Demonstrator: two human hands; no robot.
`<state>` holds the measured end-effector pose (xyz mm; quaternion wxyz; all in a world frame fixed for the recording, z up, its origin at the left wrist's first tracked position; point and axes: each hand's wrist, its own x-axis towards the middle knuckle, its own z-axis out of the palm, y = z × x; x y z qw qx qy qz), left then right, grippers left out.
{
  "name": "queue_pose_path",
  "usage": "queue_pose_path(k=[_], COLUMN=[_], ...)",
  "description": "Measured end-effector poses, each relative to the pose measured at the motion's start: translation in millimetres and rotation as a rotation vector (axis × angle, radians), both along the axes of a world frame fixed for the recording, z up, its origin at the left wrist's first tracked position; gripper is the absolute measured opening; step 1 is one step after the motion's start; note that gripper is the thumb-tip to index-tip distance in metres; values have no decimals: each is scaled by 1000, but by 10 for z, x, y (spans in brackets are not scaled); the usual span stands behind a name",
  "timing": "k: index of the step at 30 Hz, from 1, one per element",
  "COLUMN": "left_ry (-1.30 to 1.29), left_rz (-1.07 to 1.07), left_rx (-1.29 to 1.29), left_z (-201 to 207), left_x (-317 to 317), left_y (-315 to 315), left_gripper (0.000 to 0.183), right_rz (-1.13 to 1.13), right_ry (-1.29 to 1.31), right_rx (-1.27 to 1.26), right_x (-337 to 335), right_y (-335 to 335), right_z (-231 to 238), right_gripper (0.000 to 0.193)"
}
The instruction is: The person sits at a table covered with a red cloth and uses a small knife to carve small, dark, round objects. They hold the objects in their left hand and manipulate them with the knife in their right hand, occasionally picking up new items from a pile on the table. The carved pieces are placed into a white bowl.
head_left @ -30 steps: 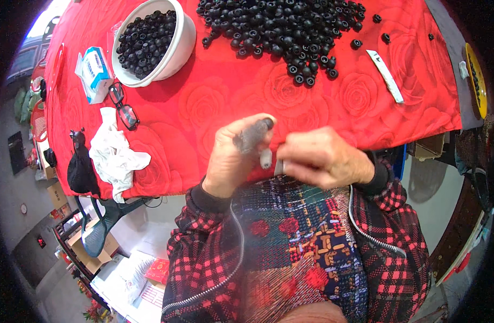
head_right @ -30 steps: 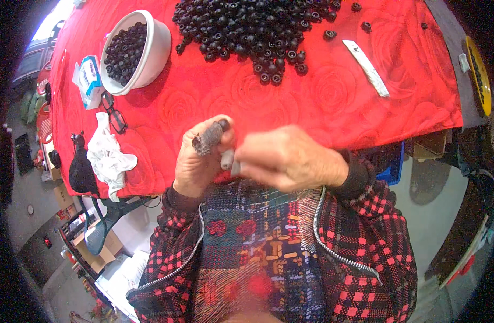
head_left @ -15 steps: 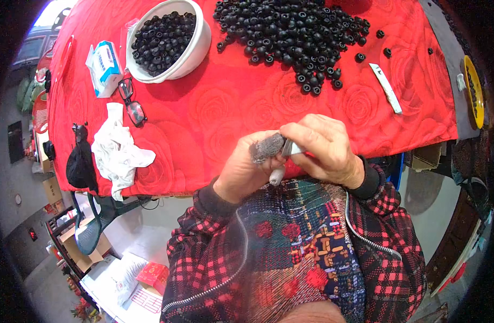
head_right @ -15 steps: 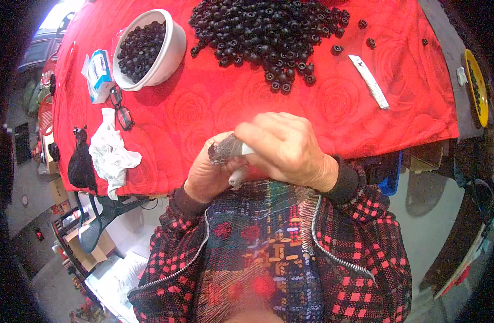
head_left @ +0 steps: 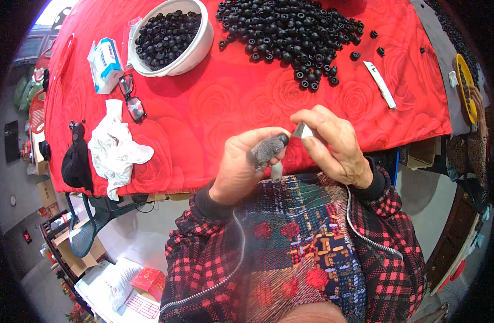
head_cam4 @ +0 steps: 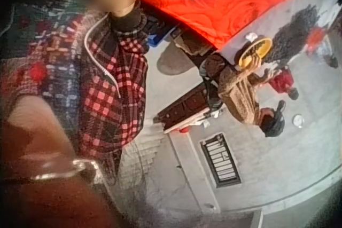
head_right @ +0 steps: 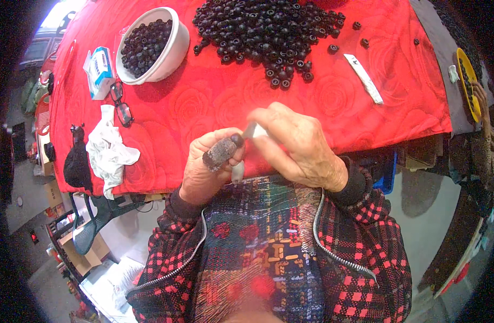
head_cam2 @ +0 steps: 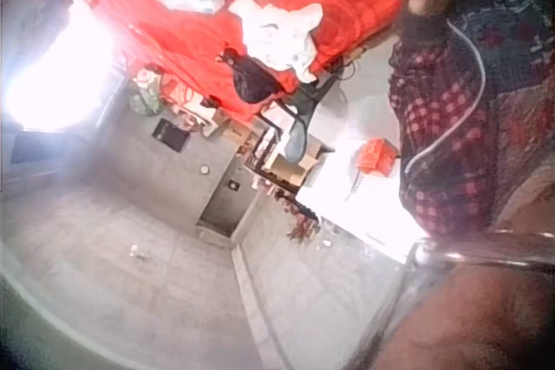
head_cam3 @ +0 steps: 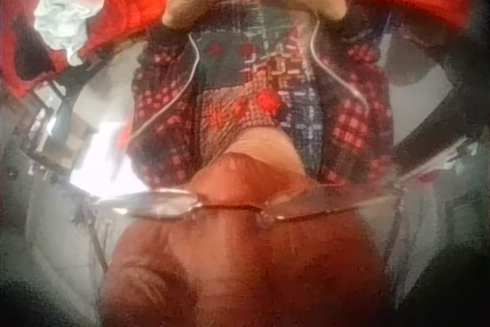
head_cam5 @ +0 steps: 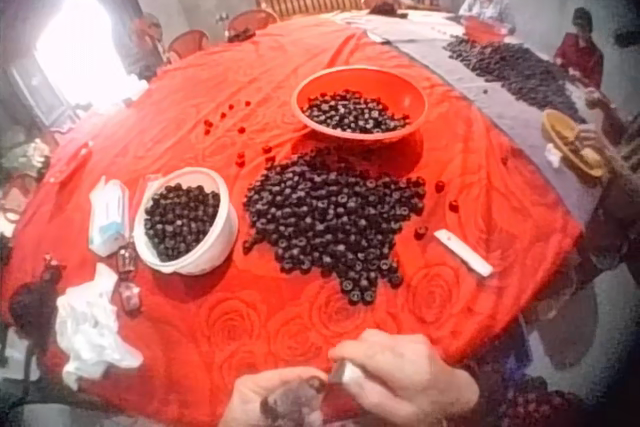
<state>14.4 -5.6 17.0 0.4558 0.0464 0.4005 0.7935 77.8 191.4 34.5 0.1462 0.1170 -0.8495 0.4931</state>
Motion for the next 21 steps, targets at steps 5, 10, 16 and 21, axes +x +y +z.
queue_pose_path(k=[5, 10, 16, 21], left_ry=[0, 14, 51, 65], left_rz=[10, 25, 1, -7], left_rx=[10, 12, -42, -88], left_z=[-12, -57, -47, -60], left_x=[13, 12, -13, -24], left_y=[-11, -8, 10, 17], left_gripper=[25, 26, 26, 25], right_rz=[-5, 12, 17, 22], right_ry=[-18, -60, -68, -74], right_rx=[11, 10, 6, 0], right_x=[-10, -23, -45, -58], right_y=[-30, -32, -4, 14], right_z=[-65, -58, -97, -108], right_gripper=[24, 22, 21, 21])
